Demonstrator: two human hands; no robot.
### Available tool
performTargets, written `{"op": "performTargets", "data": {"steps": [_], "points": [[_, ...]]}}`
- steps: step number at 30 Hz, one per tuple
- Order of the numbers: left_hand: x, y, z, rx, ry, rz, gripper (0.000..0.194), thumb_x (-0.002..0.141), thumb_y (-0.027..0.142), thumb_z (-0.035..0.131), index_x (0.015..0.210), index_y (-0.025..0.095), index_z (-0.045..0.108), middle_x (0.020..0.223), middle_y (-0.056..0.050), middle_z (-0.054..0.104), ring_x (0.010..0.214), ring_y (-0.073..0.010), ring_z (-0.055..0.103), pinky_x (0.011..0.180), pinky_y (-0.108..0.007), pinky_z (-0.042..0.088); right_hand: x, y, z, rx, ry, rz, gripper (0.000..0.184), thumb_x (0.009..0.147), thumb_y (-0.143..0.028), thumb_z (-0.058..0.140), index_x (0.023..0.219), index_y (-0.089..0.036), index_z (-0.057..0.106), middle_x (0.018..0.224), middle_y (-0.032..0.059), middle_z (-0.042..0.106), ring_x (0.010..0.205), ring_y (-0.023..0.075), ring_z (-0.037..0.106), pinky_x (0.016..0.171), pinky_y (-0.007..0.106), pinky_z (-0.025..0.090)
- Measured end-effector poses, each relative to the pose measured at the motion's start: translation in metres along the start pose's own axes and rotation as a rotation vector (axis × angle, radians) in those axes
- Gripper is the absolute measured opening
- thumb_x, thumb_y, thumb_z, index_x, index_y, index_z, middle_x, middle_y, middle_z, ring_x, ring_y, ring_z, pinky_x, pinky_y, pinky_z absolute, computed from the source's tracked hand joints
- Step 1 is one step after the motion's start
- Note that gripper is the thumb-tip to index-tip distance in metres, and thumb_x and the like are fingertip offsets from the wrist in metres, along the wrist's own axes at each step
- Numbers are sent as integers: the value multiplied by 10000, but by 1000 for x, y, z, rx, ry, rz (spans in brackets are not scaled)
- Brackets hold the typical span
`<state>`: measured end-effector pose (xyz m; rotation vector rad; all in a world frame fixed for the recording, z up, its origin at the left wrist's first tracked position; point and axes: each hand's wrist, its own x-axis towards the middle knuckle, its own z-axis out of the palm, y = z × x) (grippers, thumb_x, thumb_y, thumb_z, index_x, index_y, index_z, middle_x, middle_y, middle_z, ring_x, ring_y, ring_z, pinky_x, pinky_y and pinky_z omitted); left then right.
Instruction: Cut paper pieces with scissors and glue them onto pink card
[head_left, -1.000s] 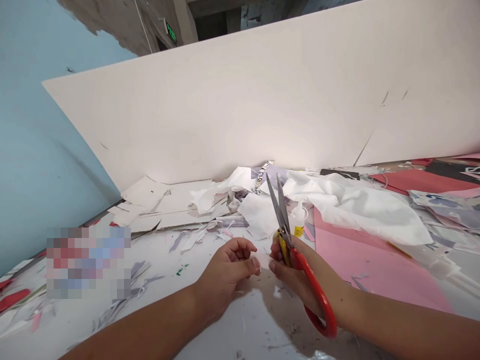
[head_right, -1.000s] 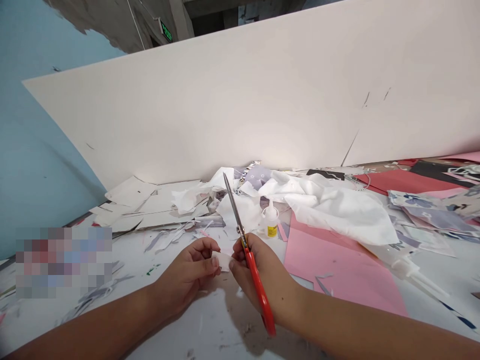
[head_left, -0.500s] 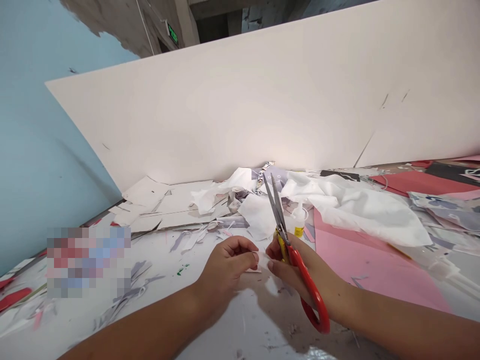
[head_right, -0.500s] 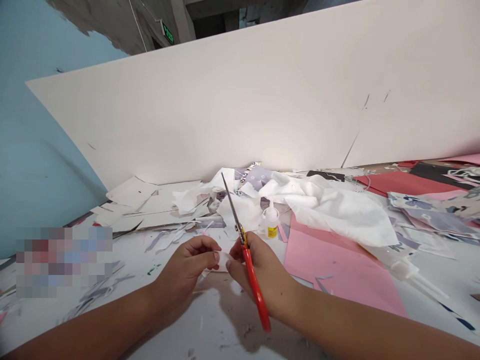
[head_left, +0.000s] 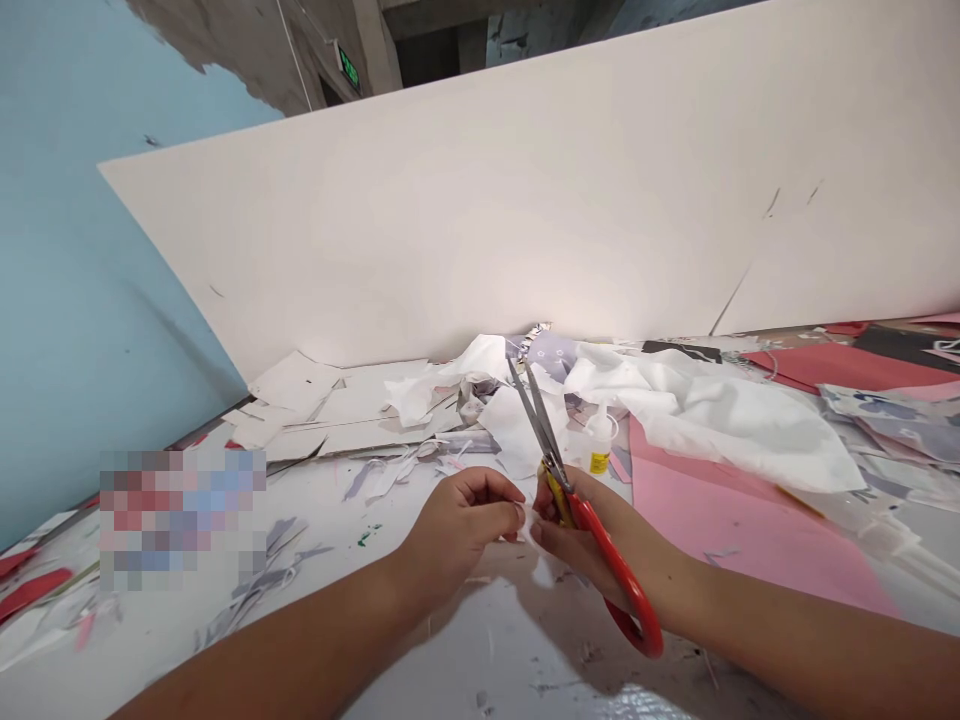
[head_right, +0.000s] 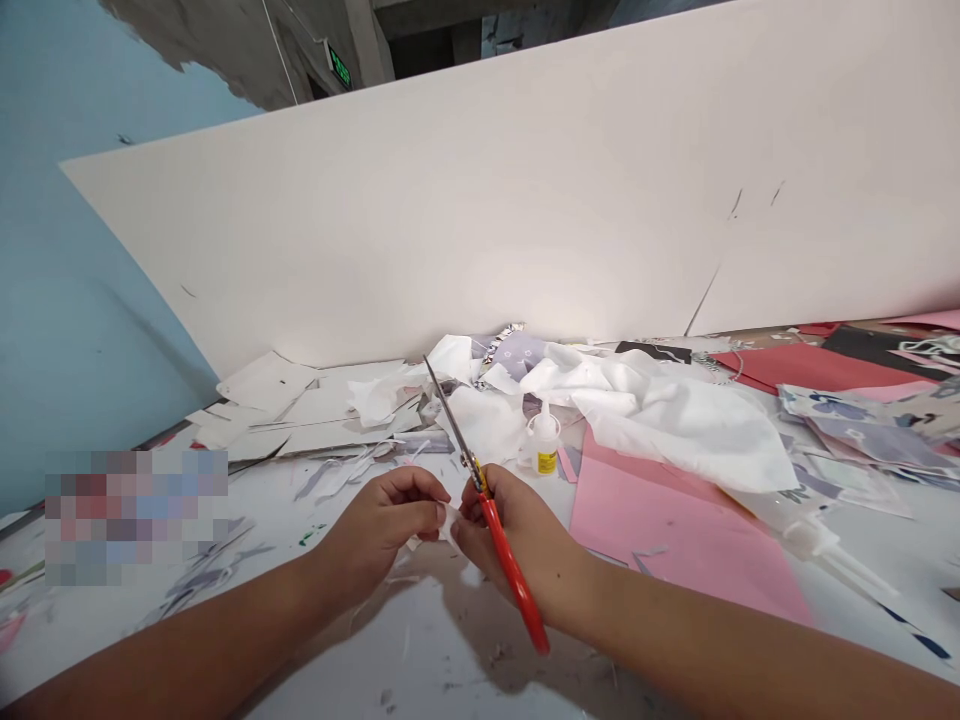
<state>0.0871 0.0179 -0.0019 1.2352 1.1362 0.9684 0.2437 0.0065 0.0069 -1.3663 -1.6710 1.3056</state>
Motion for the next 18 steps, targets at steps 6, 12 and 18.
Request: {"op": "performTargets", "data": {"steps": [6, 12, 18], "points": [[6, 0, -6, -107, -63, -55, 76, 614, 156, 587, 689, 162, 578, 569, 34, 498, 539, -84, 475, 557, -225, 346, 1, -1, -2, 5, -20, 14, 116, 712, -199, 520, 728, -209, 405, 594, -72, 415, 513, 80, 367, 470, 208, 320], [3, -3, -7, -213, -179, -73, 198, 634, 246, 627, 803, 173, 554, 669, 5, 544, 587, -91, 494, 551, -214, 337, 3, 3, -4, 55, 42, -75, 102, 738, -229, 496, 745, -212, 395, 584, -72, 388, 520, 92, 382, 490, 226, 337], [-5, -11, 5, -74, -139, -98, 218, 698, 321, 625, 649, 165, 480, 569, 9, 537, 509, -76, 426, 477, -196, 302, 3, 9, 0, 57, 103, -74, 95, 748, -231, 489, 756, -216, 395, 595, -72, 406, 528, 93, 403, 493, 223, 355]]}}
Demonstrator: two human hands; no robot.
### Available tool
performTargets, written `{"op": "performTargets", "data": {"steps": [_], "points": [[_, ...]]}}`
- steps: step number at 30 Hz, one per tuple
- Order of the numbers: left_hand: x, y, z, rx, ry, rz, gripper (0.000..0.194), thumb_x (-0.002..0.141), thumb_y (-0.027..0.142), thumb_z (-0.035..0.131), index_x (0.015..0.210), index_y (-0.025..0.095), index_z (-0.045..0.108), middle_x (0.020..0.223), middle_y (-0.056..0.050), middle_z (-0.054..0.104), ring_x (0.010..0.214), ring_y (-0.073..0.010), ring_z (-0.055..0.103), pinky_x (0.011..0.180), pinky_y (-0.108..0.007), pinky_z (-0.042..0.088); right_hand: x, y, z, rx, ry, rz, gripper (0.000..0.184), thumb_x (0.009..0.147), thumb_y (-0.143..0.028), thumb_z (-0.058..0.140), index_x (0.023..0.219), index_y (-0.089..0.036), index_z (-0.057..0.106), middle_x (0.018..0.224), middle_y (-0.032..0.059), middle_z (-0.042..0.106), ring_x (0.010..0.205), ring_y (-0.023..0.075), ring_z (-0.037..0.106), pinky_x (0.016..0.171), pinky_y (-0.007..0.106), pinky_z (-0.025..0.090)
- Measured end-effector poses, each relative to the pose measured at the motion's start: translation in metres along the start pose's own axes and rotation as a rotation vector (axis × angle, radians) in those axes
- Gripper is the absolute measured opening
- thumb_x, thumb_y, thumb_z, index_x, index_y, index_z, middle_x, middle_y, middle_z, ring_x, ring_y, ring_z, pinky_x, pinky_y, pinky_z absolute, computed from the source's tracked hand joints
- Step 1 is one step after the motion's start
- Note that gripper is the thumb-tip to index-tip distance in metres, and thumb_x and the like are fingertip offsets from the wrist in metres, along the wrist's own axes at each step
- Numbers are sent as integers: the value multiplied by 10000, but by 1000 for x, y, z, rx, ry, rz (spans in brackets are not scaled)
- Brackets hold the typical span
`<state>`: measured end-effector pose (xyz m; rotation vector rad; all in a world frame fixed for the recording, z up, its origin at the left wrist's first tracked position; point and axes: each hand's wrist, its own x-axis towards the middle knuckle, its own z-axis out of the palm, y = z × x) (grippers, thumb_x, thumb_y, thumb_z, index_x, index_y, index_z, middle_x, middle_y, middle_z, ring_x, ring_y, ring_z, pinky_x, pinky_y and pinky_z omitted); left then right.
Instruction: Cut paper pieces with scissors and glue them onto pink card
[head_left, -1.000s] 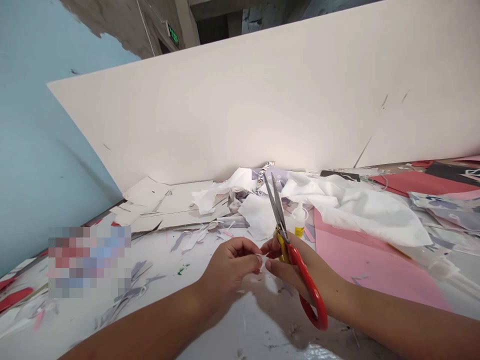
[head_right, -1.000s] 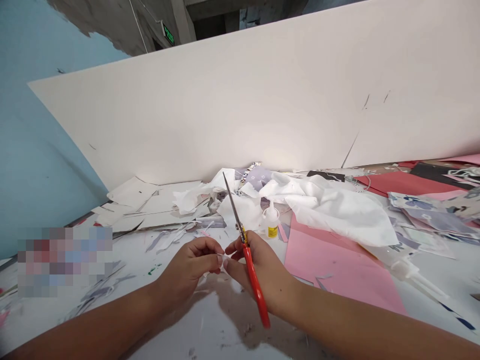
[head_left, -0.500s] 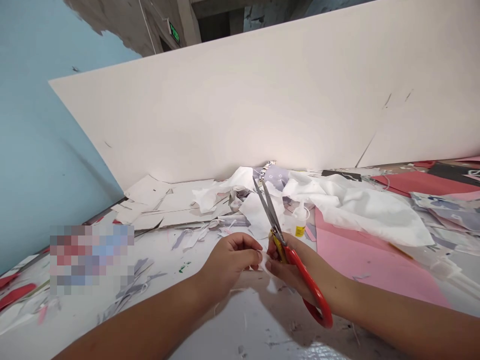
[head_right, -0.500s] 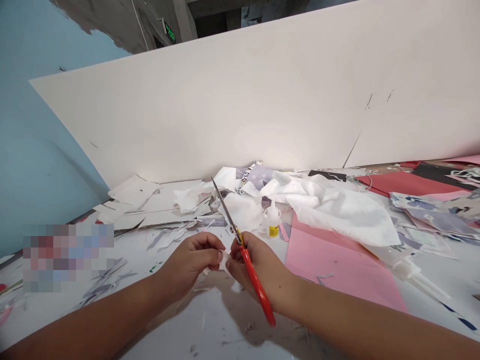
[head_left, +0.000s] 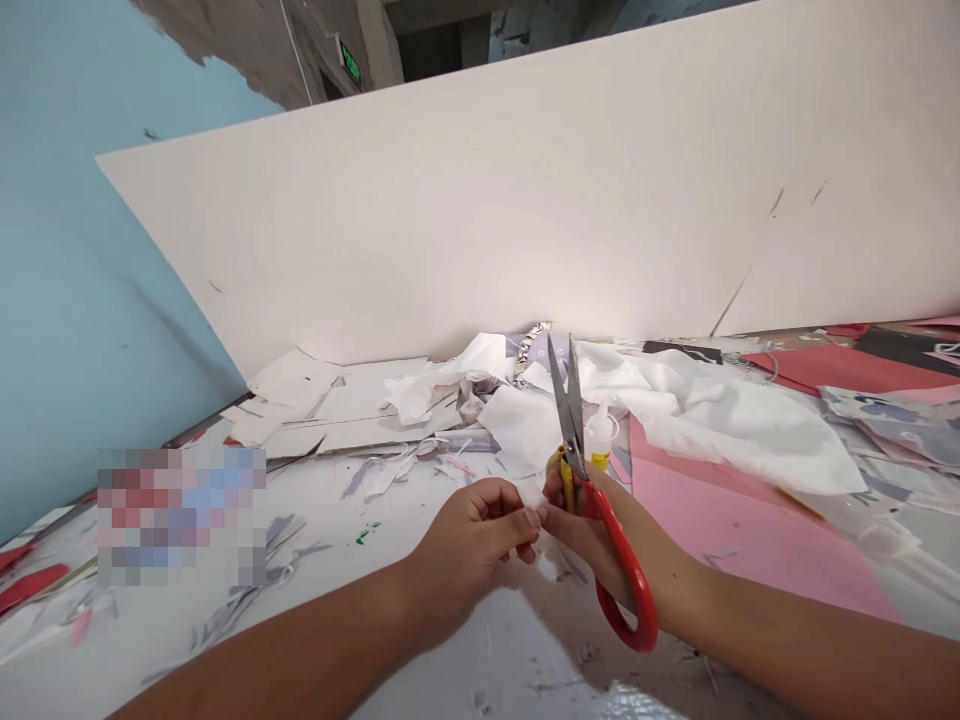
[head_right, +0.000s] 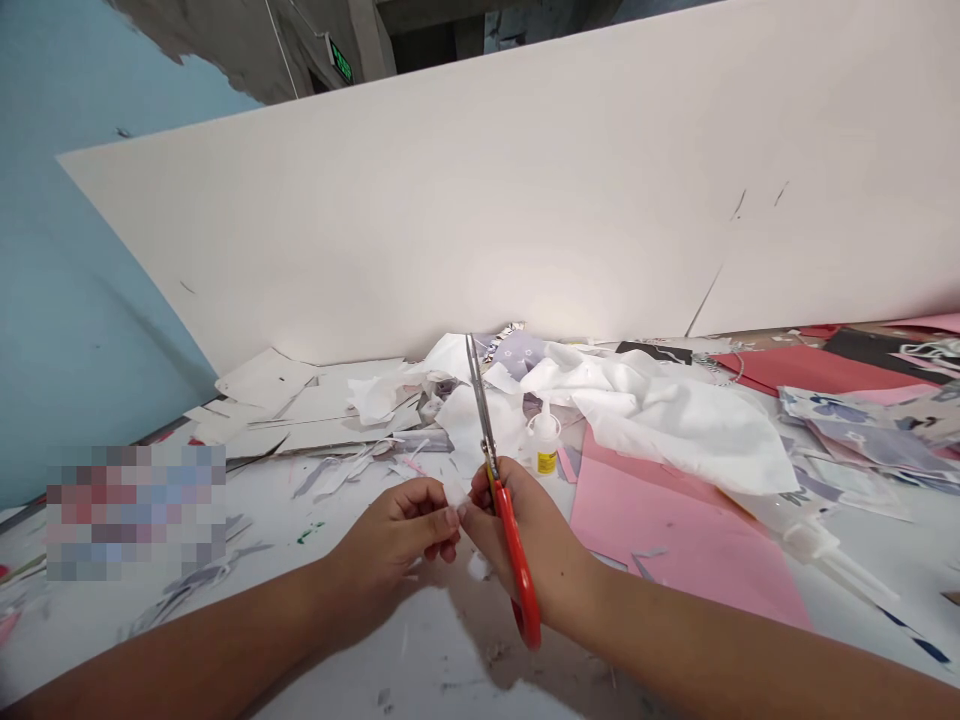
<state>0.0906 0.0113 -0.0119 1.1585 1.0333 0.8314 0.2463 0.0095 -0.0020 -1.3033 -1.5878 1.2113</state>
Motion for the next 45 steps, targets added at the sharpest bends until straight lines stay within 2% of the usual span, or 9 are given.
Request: {"op": "performTargets", "data": {"steps": [10, 15, 19, 23, 30, 36, 40, 43, 45], "points": [[-1, 0, 5, 114, 127, 102, 193, 776, 326, 519, 667, 172, 482, 603, 17, 529, 576, -80, 419, 541, -198, 315, -2, 2, 7, -37, 52, 23, 118, 772, -256, 487, 740, -214, 381, 584, -81, 405, 507, 78, 378, 467, 201, 335], [0, -2, 4, 111, 168, 128, 174, 770, 300, 499, 653, 171, 487, 575, 24, 517, 599, -94, 450, 585, -211, 335, -2, 3, 8, 19, 12, 11, 127, 783, -260, 489, 769, -216, 371, 565, -95, 387, 485, 71, 353, 460, 201, 323], [0, -2, 3, 94, 158, 101, 157, 751, 257, 490, 619, 172, 478, 537, 30, 507, 553, -90, 442, 554, -211, 322, -1, 4, 6, 27, -11, -21, 137, 780, -284, 506, 771, -214, 388, 573, -90, 387, 500, 78, 358, 479, 213, 332], [-1, -1, 5, 103, 101, 93, 218, 730, 289, 535, 571, 167, 449, 498, 36, 476, 504, -78, 423, 527, -208, 318, 1, 5, 4, 18, 7, -79, 162, 761, -324, 545, 782, -204, 439, 669, -52, 459, 596, 106, 432, 547, 243, 371], [0, -2, 5, 141, 37, 81, 184, 713, 263, 529, 581, 172, 437, 481, 45, 452, 458, -74, 402, 486, -213, 303, 1, 2, 3, 45, 16, -80, 105, 749, -241, 526, 770, -202, 430, 628, -61, 433, 572, 108, 421, 557, 264, 375], [0, -5, 3, 269, -72, 123, 171, 736, 249, 492, 592, 169, 446, 508, 40, 448, 493, -81, 379, 509, -221, 294, 2, 6, 4, 113, 8, -99, 90, 759, -218, 503, 772, -206, 414, 637, -60, 430, 590, 110, 424, 572, 267, 372], [1, -4, 2, 364, -19, 228, 188, 754, 293, 509, 620, 162, 488, 590, 32, 450, 565, -91, 381, 558, -227, 311, 3, 8, 5, 124, 40, -120, 96, 758, -234, 505, 775, -206, 415, 659, -49, 439, 608, 118, 425, 575, 274, 371], [2, -4, 3, 303, -9, 251, 215, 722, 342, 572, 637, 151, 526, 629, 16, 492, 603, -101, 421, 594, -237, 335, 2, 6, 4, 88, 71, -114, 104, 746, -231, 504, 759, -206, 404, 641, -54, 423, 593, 117, 419, 566, 274, 368], [3, -4, 5, 195, -49, 183, 252, 702, 383, 596, 645, 149, 524, 587, 8, 528, 571, -105, 457, 583, -243, 352, 1, 4, 4, 96, 78, -115, 106, 744, -235, 493, 755, -208, 392, 635, -58, 413, 582, 117, 421, 567, 277, 373]]}}
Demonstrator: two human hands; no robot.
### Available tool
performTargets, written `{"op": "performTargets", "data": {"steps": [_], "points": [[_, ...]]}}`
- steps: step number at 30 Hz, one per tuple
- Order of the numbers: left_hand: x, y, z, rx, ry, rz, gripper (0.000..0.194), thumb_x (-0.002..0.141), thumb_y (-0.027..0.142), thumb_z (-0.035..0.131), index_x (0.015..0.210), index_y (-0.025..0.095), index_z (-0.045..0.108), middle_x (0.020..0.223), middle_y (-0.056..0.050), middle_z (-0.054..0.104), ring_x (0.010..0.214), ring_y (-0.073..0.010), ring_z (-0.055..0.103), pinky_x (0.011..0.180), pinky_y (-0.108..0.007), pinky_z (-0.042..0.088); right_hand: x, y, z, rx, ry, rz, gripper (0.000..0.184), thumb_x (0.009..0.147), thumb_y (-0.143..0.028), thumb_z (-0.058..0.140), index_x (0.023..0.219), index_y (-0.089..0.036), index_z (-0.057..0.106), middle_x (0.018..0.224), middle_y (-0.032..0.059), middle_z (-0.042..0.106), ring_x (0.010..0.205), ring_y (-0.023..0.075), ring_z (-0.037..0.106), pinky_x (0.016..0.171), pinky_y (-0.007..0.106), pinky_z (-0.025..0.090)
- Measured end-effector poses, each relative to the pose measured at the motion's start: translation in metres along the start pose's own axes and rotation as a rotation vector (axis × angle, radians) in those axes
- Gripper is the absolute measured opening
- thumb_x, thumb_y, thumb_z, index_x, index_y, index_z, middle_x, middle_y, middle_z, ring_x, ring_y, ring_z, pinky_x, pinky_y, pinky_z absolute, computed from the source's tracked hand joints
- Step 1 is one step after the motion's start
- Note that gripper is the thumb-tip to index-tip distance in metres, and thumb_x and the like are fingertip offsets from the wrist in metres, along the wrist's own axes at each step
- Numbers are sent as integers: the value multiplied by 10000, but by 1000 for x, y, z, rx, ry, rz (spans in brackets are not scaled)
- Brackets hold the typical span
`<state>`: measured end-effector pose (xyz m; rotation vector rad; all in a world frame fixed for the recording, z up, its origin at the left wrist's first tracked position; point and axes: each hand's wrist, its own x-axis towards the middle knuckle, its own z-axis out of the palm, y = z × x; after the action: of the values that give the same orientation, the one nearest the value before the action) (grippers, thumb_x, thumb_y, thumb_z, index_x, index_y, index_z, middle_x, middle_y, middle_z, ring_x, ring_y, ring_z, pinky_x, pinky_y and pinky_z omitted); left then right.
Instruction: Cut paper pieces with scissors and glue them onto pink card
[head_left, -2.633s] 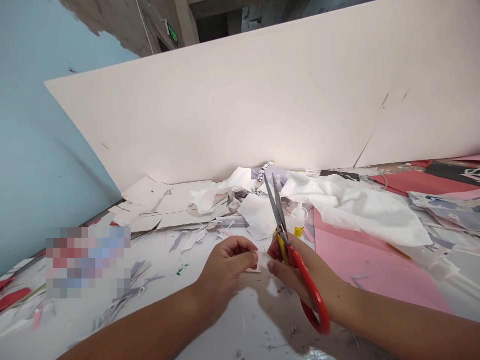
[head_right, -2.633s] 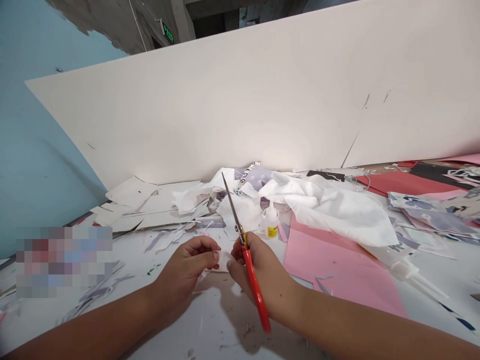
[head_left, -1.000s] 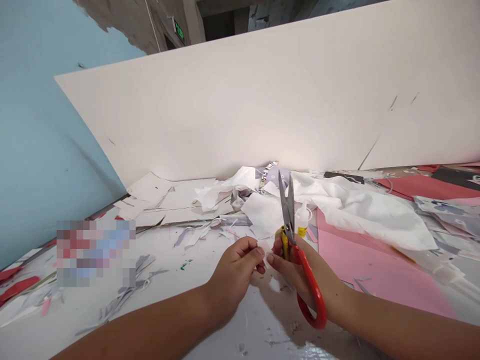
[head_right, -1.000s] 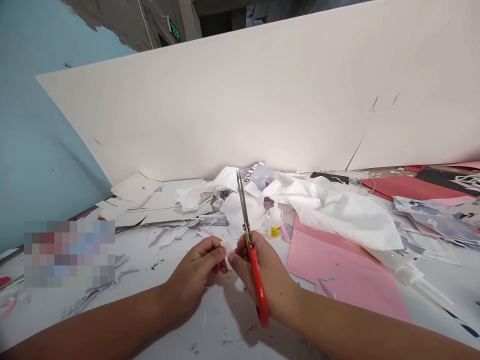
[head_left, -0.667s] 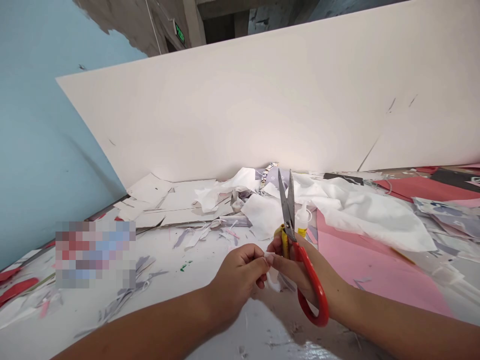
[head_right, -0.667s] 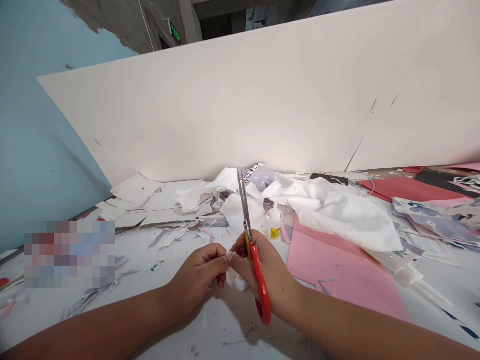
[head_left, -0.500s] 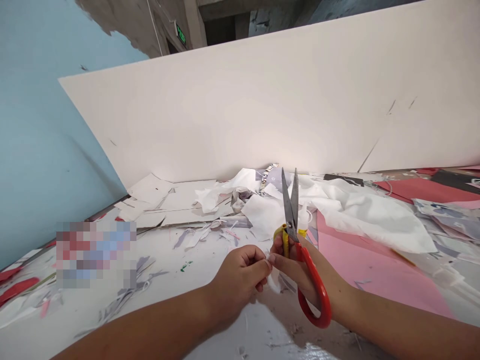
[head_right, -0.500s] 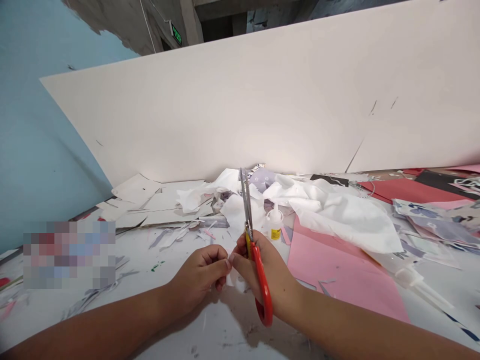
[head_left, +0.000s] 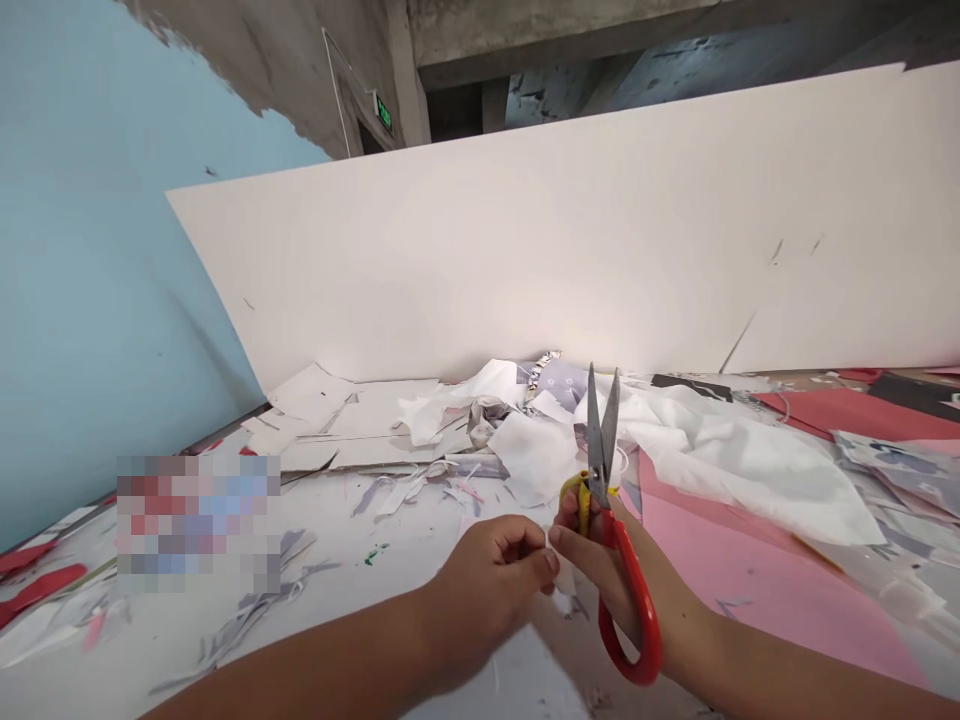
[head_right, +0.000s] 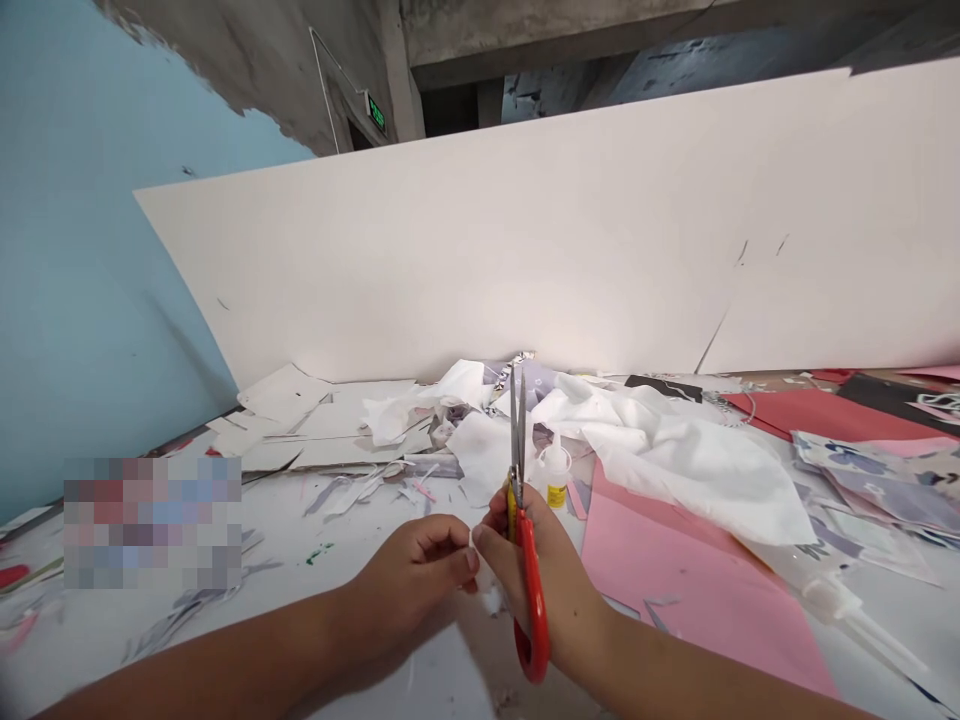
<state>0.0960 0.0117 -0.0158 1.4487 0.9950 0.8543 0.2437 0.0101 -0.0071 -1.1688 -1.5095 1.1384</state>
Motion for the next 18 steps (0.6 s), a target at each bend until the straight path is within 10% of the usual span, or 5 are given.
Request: {"op": "performTargets", "data": {"steps": [18], "points": [[1, -7, 7, -253, -36, -113, 246, 623, 307, 690, 616, 161, 492, 318, 70, 447, 277, -45, 342, 331, -158, 229, -7, 2, -6, 63, -12, -25, 140, 735, -278, 524, 748, -212, 402, 648, -48, 434, 613, 131, 434, 610, 280, 386]]}}
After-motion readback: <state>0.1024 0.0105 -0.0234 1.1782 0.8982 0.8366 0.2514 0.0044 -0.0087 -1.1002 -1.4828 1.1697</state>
